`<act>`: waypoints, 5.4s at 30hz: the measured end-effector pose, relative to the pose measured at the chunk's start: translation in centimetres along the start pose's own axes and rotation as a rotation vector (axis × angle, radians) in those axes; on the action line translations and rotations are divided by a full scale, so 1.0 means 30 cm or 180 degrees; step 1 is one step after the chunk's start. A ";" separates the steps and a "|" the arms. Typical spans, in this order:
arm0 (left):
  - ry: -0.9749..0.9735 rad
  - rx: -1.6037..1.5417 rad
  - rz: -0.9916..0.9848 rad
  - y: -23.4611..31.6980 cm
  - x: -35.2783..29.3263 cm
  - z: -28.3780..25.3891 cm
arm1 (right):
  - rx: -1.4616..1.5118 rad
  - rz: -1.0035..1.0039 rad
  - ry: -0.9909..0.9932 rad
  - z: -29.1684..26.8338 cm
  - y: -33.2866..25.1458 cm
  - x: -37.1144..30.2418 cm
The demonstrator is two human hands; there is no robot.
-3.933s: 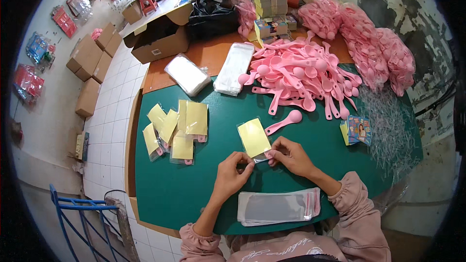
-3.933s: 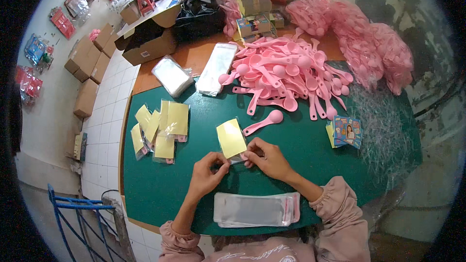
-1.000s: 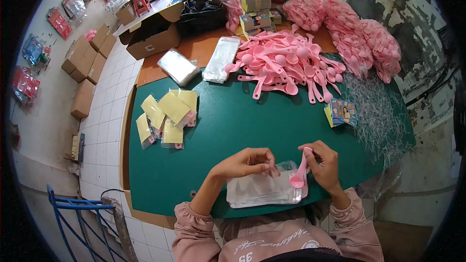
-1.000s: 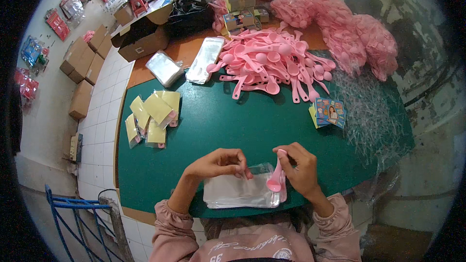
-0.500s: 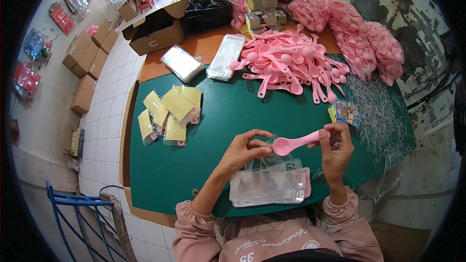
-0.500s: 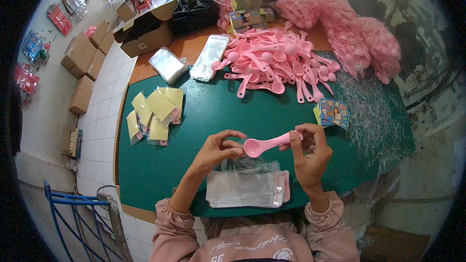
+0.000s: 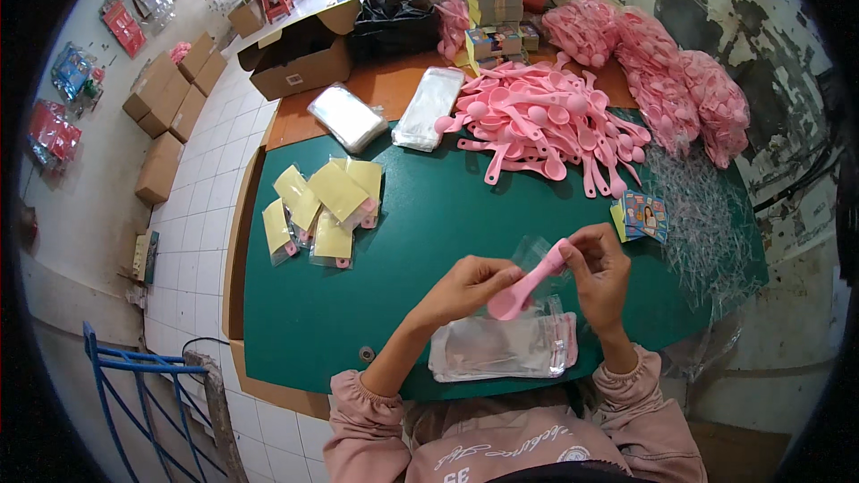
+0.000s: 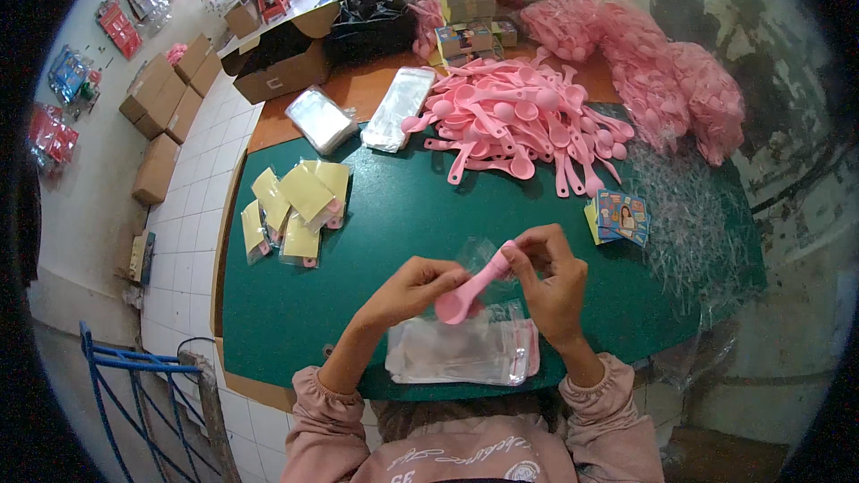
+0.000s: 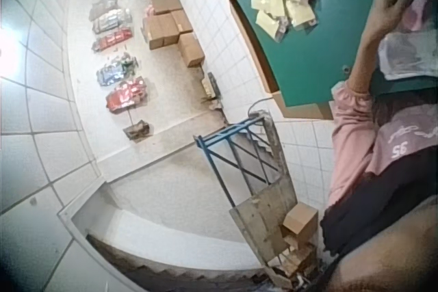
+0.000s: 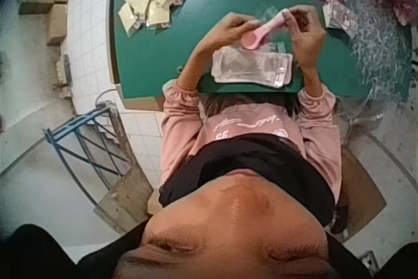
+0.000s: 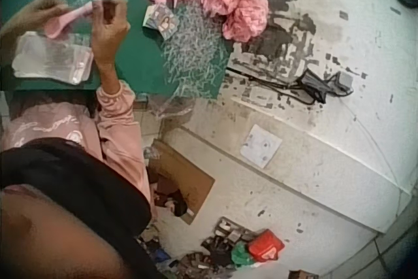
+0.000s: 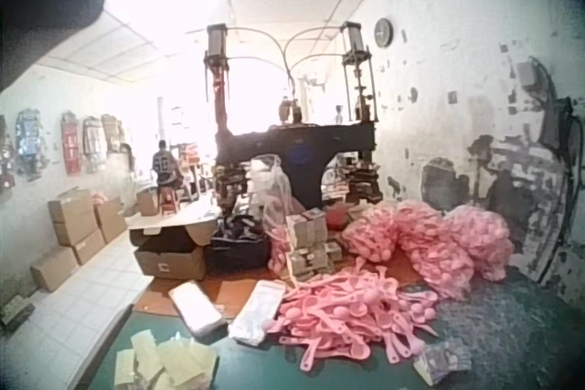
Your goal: The person repeatedly picks up pink plastic spoons and small yellow paper inserts, places them into clear plastic bags, and seals the bags. The person stacks the completed packages on the table.
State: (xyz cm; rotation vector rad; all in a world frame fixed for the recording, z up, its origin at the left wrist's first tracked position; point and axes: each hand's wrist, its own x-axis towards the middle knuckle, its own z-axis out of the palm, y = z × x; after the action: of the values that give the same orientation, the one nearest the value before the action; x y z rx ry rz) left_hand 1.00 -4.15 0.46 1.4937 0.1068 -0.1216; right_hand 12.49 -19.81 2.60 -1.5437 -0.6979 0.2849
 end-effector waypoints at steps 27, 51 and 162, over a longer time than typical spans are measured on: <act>0.0560 -0.0393 0.0354 0.077 -0.011 -0.044 | -0.0828 -0.0285 -0.0084 -0.194 -0.115 0.161; 0.1066 -0.0337 0.0353 0.053 -0.016 -0.043 | -0.1410 -0.0900 -0.1071 -0.100 -0.154 0.114; 0.2390 0.1151 0.0614 -0.090 -0.054 -0.139 | -0.0585 0.0203 -0.1233 0.077 0.111 0.193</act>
State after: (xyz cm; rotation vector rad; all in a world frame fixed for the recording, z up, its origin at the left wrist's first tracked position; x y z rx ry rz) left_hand -0.98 -0.16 -2.27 1.8359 0.5652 0.6116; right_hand 16.54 -14.42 0.48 -1.7067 -1.0001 0.5915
